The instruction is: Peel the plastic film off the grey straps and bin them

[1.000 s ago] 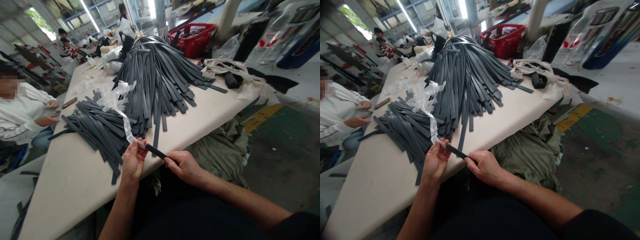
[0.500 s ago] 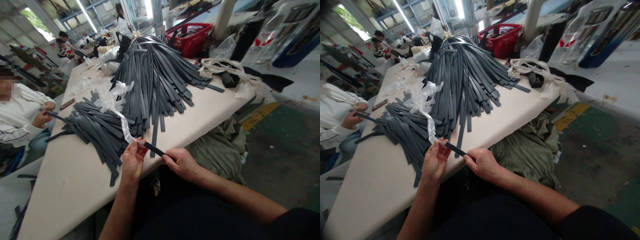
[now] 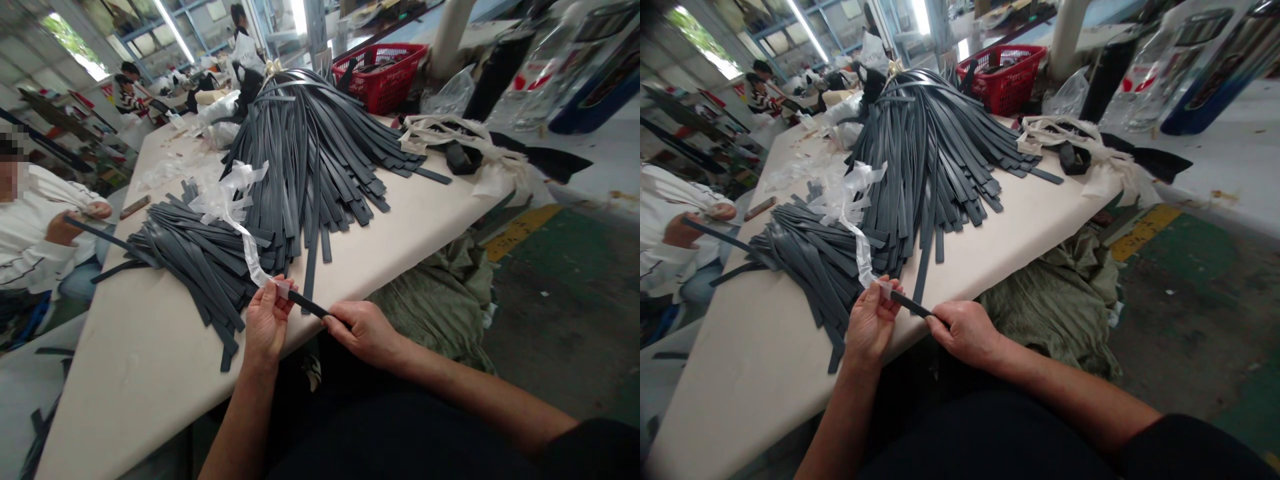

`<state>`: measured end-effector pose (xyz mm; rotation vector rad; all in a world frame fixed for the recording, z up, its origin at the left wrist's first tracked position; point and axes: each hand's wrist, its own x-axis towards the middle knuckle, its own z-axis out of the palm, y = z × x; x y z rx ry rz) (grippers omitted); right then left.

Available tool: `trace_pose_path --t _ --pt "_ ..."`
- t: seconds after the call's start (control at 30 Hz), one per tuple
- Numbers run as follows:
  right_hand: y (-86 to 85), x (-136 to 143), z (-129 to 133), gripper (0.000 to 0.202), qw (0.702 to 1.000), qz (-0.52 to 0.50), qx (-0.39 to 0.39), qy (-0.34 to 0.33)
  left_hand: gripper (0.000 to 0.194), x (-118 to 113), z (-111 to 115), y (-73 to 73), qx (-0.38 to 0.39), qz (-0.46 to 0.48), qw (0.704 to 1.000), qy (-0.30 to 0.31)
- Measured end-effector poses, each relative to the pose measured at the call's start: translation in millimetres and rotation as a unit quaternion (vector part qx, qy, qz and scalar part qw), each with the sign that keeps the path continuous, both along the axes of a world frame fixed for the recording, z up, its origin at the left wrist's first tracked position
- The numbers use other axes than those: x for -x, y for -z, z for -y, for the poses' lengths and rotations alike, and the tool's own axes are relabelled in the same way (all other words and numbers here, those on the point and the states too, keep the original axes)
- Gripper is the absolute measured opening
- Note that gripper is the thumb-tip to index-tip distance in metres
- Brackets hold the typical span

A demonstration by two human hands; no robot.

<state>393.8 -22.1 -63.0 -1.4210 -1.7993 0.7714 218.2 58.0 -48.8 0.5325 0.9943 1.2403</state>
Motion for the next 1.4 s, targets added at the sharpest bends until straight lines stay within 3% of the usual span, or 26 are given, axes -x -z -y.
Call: trace_pose_path --t 0.13,0.57,0.73,1.0,1.2,1.3,1.4 --pt "-0.6 1 4 0.026 1.000 -0.012 0.002 -0.028 0.038 -1 1 -0.7 0.001 -0.004 1.000 0.005" --pt "-5.7 -3 3 0.032 0.997 -0.059 0.044 -0.002 0.039 1 -1 6.8 0.000 -0.006 1.000 -0.009" --pt "-6.9 -3 1 0.031 0.996 -0.064 0.065 -0.022 0.041 -2 1 4.0 -0.020 -0.024 1.000 -0.004" --pt "-6.4 0 -3 0.031 0.961 -0.189 0.194 -0.054 0.043 -6 17 -2.3 0.018 -0.034 0.999 0.033" --pt "-16.9 8 -19 0.031 0.949 -0.231 0.180 -0.117 0.039 -1 25 -4.7 0.019 -0.033 0.999 0.036" --pt "-7.8 -6 -5 0.028 0.933 -0.222 0.214 -0.184 0.040 16 17 -9.2 -0.008 -0.020 1.000 -0.018" --pt "11.7 -18 16 0.038 0.917 -0.200 0.291 -0.184 0.043 27 18 -9.0 0.000 -0.022 1.000 -0.019"
